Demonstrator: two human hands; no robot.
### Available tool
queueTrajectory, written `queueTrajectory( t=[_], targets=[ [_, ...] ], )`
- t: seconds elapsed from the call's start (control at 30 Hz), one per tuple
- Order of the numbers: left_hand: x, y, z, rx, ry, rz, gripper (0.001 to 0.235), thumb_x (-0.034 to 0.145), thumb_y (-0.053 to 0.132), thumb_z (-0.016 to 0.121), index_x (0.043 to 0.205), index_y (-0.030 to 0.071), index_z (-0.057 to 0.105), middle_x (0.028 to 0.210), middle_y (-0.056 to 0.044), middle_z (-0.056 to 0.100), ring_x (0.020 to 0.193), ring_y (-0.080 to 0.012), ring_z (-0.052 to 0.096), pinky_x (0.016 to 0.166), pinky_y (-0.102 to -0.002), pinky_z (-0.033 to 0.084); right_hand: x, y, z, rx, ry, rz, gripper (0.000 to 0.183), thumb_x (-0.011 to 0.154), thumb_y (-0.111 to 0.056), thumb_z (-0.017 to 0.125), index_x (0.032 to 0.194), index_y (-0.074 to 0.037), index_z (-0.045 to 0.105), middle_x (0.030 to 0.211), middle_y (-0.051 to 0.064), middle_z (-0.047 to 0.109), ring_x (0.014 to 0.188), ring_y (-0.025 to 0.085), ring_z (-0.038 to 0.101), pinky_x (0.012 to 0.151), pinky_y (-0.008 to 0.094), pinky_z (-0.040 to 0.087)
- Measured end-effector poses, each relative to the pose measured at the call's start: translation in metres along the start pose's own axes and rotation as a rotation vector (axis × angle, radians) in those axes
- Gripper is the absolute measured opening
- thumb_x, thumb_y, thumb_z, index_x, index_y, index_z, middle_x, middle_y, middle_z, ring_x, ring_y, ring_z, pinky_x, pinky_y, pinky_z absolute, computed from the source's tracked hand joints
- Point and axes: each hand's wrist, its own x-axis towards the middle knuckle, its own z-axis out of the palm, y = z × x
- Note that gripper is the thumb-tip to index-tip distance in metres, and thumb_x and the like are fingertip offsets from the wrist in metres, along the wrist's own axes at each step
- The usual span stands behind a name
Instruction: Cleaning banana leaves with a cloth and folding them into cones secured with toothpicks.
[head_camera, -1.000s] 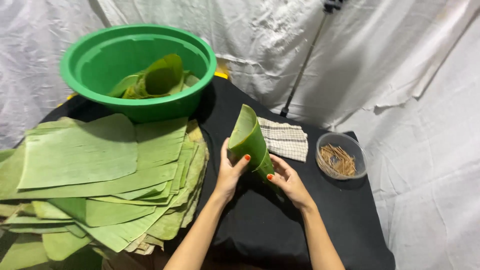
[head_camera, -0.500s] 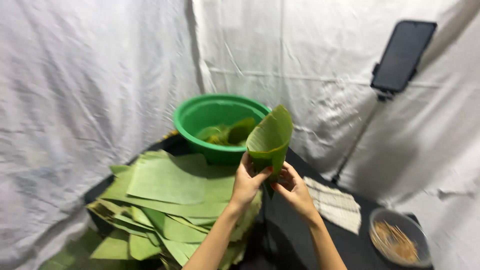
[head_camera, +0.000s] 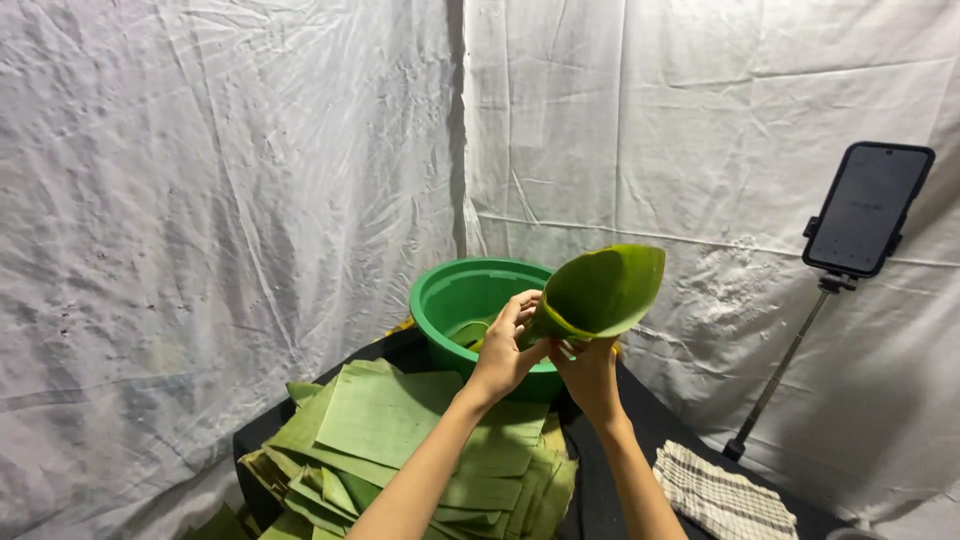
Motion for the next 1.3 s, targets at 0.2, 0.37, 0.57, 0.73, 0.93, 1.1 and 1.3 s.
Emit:
queueTrajectory(
  t=[0.2, 0.37, 0.57, 0.73, 0.93, 1.1, 1.3],
  targets=[
    [0.013, -0.027, -0.014, 0.242, -0.131, 0.049, 0.062, 0.083, 0.021, 0.071, 0.14, 0.021, 0.049, 0.133, -0.014, 0.059, 0.131, -0.0428, 0.054, 0.112, -0.063, 0.04, -0.004, -0.002, 0.013, -0.247, 0.03, -0.1, 0.05, 0.086, -0.012, 0.077, 0.131, 0.001, 0.058, 0.111, 0.026, 0.07, 0.104, 0.045, 0.068, 0.084, 0.057, 0.058],
    [0.012, -0.059, -0.026, 0.394, -0.248, -0.085, 0.092, 0.074, 0.049, 0.071, 0.153, 0.021, 0.034, 0.145, -0.019, 0.051, 0.135, -0.0472, 0.047, 0.116, -0.07, 0.027, -0.015, 0.039, 0.024, -0.086, -0.038, -0.003, 0.059, 0.083, -0.01, 0.08, 0.136, 0.0, 0.056, 0.12, 0.024, 0.067, 0.113, 0.04, 0.063, 0.095, 0.055, 0.05],
    [0.015, -0.091, -0.032, 0.51, -0.152, -0.127, 0.08, 0.087, 0.061, 0.06, 0.152, 0.021, 0.036, 0.145, -0.018, 0.051, 0.14, -0.0416, 0.044, 0.115, -0.073, 0.021, -0.026, 0.077, 0.029, 0.125, -0.117, 0.119, 0.072, 0.078, -0.009, 0.083, 0.143, -0.001, 0.053, 0.132, 0.021, 0.063, 0.125, 0.033, 0.057, 0.11, 0.052, 0.04],
    [0.016, -0.08, -0.036, 0.555, -0.204, -0.154, 0.076, 0.089, 0.054, 0.062, 0.154, 0.027, 0.035, 0.152, -0.011, 0.045, 0.145, -0.0377, 0.038, 0.116, -0.073, 0.017, -0.019, 0.046, 0.008, 0.326, 0.025, 0.231, 0.053, 0.086, -0.005, 0.071, 0.136, -0.003, 0.056, 0.12, 0.012, 0.064, 0.11, 0.023, 0.056, 0.103, 0.046, 0.045],
    [0.02, -0.062, -0.031, 0.6, -0.343, -0.107, 0.082, 0.087, 0.045, 0.071, 0.156, 0.036, 0.029, 0.155, -0.014, 0.043, 0.144, -0.0436, 0.038, 0.116, -0.077, 0.013, 0.007, 0.073, 0.001, -0.062, 0.233, 0.38, 0.021, 0.08, -0.008, 0.074, 0.099, 0.0, 0.071, 0.078, 0.009, 0.066, 0.076, 0.019, 0.059, 0.07, 0.039, 0.052],
    [0.036, -0.078, -0.03, 0.67, -0.345, -0.207, 0.077, 0.093, 0.046, 0.064, 0.158, 0.035, 0.025, 0.159, -0.017, 0.035, 0.148, -0.0433, 0.031, 0.117, -0.073, 0.018, 0.021, 0.048, 0.025, -0.366, 0.228, 0.303, 0.034, 0.084, -0.009, 0.071, 0.118, -0.005, 0.07, 0.101, 0.024, 0.076, 0.103, 0.042, 0.07, 0.085, 0.052, 0.057],
    [0.054, -0.111, -0.042, 0.689, -0.374, -0.353, 0.086, 0.088, 0.045, 0.071, 0.158, 0.037, 0.023, 0.163, -0.014, 0.028, 0.151, -0.0402, 0.027, 0.117, -0.072, 0.017, 0.052, 0.084, 0.042, -0.446, 0.061, 0.315, 0.042, 0.077, -0.016, 0.078, 0.118, -0.01, 0.071, 0.115, 0.017, 0.07, 0.11, 0.04, 0.067, 0.096, 0.052, 0.053]
  ],
)
